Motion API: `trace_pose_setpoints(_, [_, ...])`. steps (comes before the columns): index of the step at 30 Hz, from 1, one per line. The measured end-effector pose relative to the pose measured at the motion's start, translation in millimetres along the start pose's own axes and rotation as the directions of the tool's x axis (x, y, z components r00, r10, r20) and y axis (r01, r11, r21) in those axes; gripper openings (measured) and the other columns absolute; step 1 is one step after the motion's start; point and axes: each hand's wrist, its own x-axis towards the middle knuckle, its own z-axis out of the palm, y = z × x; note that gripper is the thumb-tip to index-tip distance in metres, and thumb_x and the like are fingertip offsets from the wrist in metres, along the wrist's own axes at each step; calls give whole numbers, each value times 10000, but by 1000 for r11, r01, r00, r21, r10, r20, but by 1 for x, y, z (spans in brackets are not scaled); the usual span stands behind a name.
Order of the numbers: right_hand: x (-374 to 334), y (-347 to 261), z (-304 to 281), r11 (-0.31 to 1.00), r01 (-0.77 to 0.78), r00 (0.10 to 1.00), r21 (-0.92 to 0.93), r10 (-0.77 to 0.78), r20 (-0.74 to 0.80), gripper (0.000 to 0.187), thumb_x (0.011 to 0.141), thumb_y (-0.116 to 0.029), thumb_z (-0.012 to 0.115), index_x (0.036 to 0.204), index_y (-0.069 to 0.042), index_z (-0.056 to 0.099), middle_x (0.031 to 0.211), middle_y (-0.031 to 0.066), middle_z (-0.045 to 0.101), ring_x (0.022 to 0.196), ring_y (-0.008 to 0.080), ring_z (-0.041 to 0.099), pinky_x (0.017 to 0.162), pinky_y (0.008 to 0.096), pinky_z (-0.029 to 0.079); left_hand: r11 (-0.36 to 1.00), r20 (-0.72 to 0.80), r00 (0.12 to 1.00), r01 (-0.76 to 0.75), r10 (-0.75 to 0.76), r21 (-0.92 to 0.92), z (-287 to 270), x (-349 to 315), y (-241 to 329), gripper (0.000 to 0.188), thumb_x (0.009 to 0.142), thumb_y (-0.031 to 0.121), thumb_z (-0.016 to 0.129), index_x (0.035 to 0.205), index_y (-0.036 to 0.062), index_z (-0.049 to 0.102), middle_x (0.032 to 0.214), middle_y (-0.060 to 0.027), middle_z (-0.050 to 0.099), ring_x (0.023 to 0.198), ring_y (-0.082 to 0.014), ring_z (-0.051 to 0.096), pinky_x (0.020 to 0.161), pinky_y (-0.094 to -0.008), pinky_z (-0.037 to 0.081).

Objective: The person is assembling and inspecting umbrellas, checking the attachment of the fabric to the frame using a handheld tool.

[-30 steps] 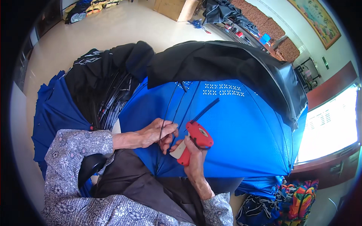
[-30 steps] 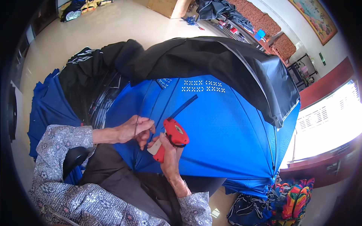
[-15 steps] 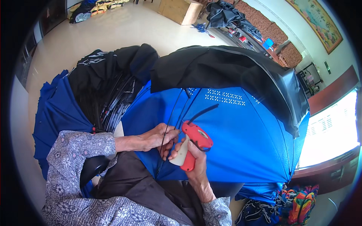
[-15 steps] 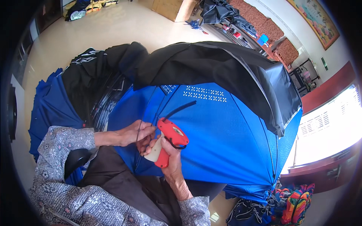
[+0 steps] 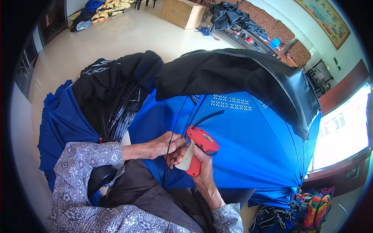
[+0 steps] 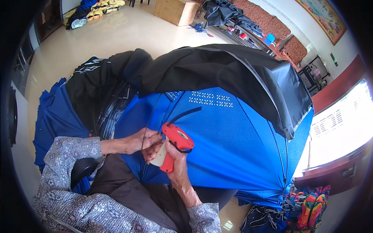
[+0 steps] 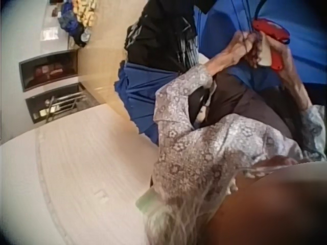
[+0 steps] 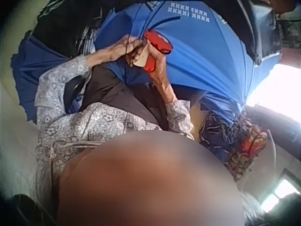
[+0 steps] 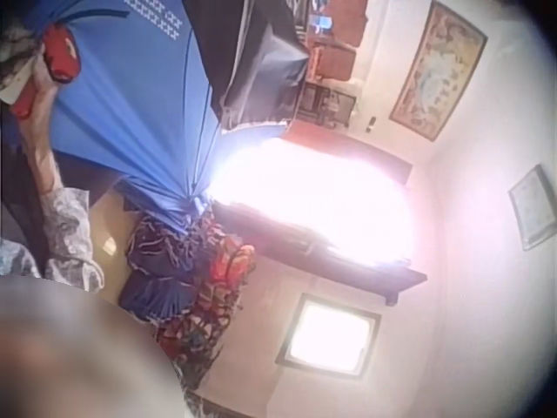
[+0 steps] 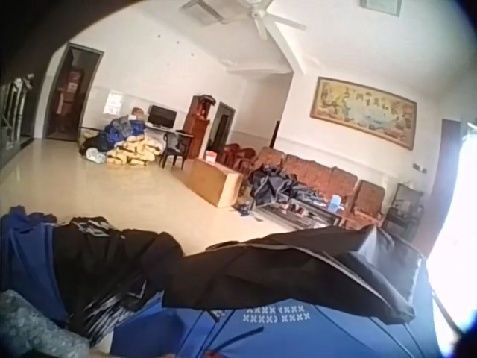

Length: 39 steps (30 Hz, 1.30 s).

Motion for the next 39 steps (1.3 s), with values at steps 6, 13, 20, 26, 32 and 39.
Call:
trace_pose_setpoints(6, [-3,-4,1,1000,-8,1000,-18,8,-20,299,888,-242,541,1043,2,462,833,161,597,712,273,629,643,421,548,999,-31,999,-6,7,43,1,-2,3,397,987,378,381,795,51,498,614,-67,595,480,-144,594,453,-262,528])
trace_pose_setpoints(13, [-2,-10,5,999,-19,1000,-38,18,-24,272,892,-218,540,1031,4,465,791,147,589,652,257,619,601,387,537,999,-20,1000,15,-15,33,5,0,6,401,984,382,387,808,38,497,607,-69,587,481,-147,598,446,-251,519])
trace_pose_setpoints(20, [3,-13,0,979,-25,999,-204,16,-45,227,893,-179,546,1005,5,476,711,124,573,558,227,592,536,339,513,997,-11,999,-47,48,54,2,1,3,414,969,396,421,847,10,507,588,-50,525,465,-134,586,438,-280,545])
trace_pose_setpoints(26, [-4,-13,15,958,39,996,-284,-61,-69,212,895,-168,546,997,7,485,696,140,577,573,236,602,547,332,515,999,39,999,-8,7,37,-3,-5,10,406,963,380,447,835,0,511,596,-58,519,475,-146,592,448,-276,543])
trace_pose_setpoints(32, [-47,-32,20,944,137,991,-300,-133,36,430,797,-249,626,1097,16,468,777,182,595,680,289,623,626,415,536,656,-148,916,-147,373,740,-16,-37,57,222,908,224,553,886,3,567,760,-92,601,694,-230,637,600,-312,532])
trace_pose_setpoints(39, [-68,-55,34,841,511,852,-175,-469,235,703,679,-355,713,1205,44,471,1048,196,586,972,297,588,806,405,498,-498,490,477,-121,729,859,31,-75,77,187,795,171,653,968,113,611,1331,-104,445,1326,-369,297,1013,-598,278])
